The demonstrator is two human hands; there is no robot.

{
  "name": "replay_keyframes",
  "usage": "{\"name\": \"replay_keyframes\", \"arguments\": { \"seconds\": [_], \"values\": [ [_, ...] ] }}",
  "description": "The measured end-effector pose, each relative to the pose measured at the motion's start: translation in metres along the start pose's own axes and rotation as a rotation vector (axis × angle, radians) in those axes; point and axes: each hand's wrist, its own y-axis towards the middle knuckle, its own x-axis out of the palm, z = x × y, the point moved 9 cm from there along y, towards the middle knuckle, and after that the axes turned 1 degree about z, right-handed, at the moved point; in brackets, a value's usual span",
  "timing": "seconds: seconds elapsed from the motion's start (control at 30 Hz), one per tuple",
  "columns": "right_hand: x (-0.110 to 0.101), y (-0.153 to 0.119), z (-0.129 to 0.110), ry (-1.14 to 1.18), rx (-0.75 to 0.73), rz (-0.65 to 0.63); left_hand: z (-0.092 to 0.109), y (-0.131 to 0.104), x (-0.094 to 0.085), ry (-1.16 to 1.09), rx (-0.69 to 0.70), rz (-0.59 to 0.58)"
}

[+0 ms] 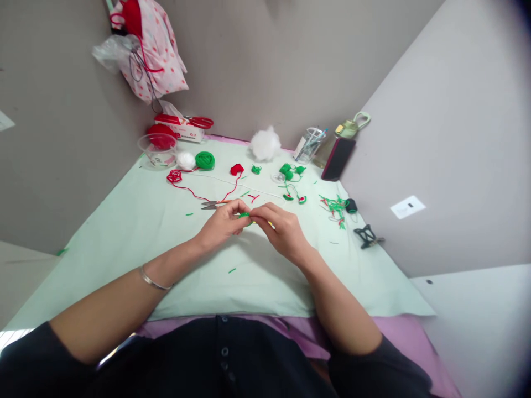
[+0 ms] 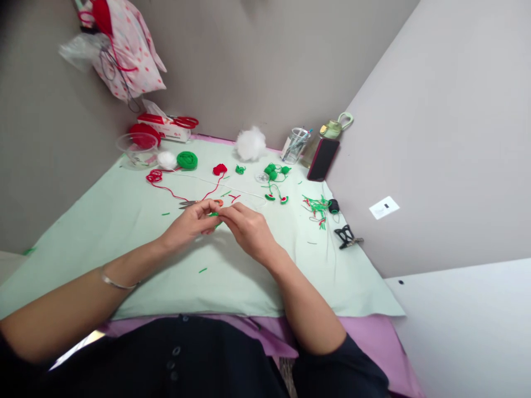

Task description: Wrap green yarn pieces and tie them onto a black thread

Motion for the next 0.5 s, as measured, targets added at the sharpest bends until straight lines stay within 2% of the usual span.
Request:
{"name": "replay_keyframes", "arguments": {
  "seconds": [0.1, 0.2, 0.27, 0.37, 0.43, 0.5],
  "values": [
    [-0.008, 0.0, -0.002, 0.035, 0.028, 0.086, 0.003, 0.001, 0.0, 0.09, -0.007, -0.008],
    [-0.019, 0.0, -0.002, 0.313, 0.115, 0.179, 0.006, 0.003, -0.004, 0.124, 0.018, 0.012],
    [-0.019, -0.001, 0.007, 0.563, 0.236, 0.194, 0.003, 0.005, -0.008, 0.136, 0.022, 0.034],
    [-0.009, -0.003, 0.024, 0.875, 0.417, 0.148, -0.004, 0.007, -0.01, 0.147, -0.007, 0.026],
    [-0.011, -0.003, 0.035, 0.972, 0.473, 0.167, -0.006, 0.007, -0.009, 0.14, -0.035, 0.015],
    [-0.023, -0.003, 0.046, 0.987, 0.476, 0.278, -0.006, 0.007, -0.009, 0.123, -0.052, 0.009]
  ]
}}
